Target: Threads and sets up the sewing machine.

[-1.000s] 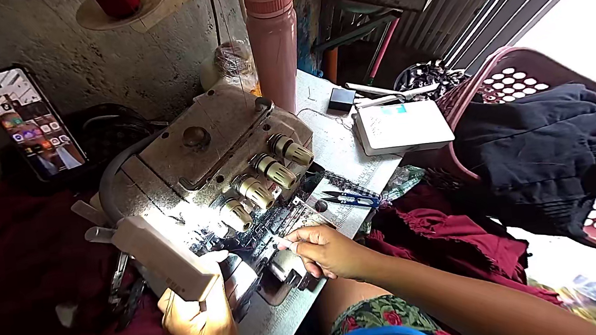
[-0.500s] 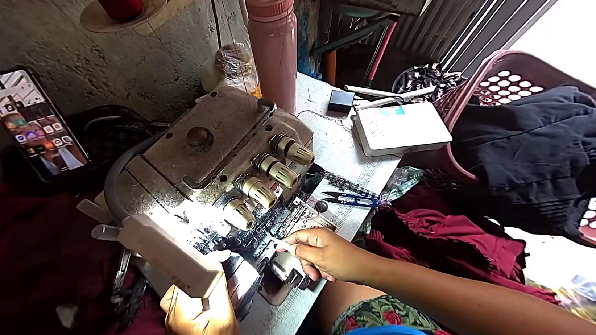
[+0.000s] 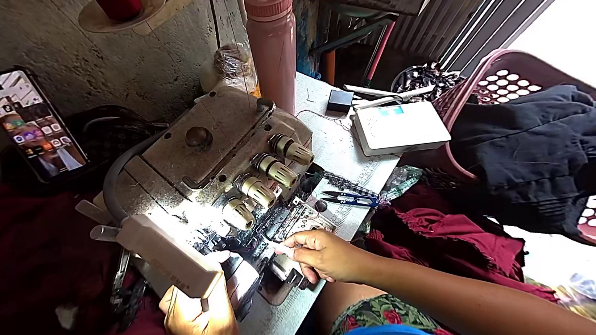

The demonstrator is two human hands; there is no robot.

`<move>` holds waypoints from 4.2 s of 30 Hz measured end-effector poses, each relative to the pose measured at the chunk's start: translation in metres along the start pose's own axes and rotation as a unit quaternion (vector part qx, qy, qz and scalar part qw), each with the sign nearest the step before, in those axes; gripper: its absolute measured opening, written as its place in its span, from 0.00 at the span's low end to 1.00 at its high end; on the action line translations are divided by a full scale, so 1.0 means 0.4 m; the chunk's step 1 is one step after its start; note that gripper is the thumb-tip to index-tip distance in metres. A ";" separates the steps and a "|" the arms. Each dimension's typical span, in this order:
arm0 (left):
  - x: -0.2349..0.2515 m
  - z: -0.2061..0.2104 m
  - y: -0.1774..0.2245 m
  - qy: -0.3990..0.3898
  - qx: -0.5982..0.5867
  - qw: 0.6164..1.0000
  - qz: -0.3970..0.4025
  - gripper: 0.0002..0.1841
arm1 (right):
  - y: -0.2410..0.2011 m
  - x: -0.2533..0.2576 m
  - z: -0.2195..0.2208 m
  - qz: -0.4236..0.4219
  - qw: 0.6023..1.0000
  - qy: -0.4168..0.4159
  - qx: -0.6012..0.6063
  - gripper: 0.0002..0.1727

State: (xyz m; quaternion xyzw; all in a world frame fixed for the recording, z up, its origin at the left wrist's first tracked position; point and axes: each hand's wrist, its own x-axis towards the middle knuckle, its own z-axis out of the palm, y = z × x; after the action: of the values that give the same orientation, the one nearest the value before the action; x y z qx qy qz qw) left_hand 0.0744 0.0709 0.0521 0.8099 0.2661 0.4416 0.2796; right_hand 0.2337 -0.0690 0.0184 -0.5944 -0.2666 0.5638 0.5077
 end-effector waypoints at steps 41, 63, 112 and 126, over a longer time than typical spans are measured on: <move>0.003 0.000 0.005 0.000 -0.012 1.000 0.002 0.12 | -0.011 -0.001 0.001 0.001 0.998 -0.028 -0.062 0.16; 0.005 0.005 0.005 0.002 -0.050 0.999 0.008 0.12 | -0.018 -0.002 0.005 0.024 0.998 -0.053 0.018 0.17; 0.005 0.004 0.008 -0.002 -0.062 0.998 0.003 0.12 | -0.017 -0.002 0.041 0.002 0.996 -0.056 0.066 0.17; 0.002 0.001 0.012 -0.013 -0.057 0.998 0.006 0.12 | 0.023 -0.021 0.025 -0.345 0.715 0.307 -0.524 0.14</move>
State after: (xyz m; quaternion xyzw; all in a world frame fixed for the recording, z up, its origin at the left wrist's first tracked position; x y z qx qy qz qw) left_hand 0.0762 0.0679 0.0557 0.7997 0.2323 0.4471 0.3265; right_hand 0.2200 -0.0765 0.0148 -0.7725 -0.5354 -0.0945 0.3282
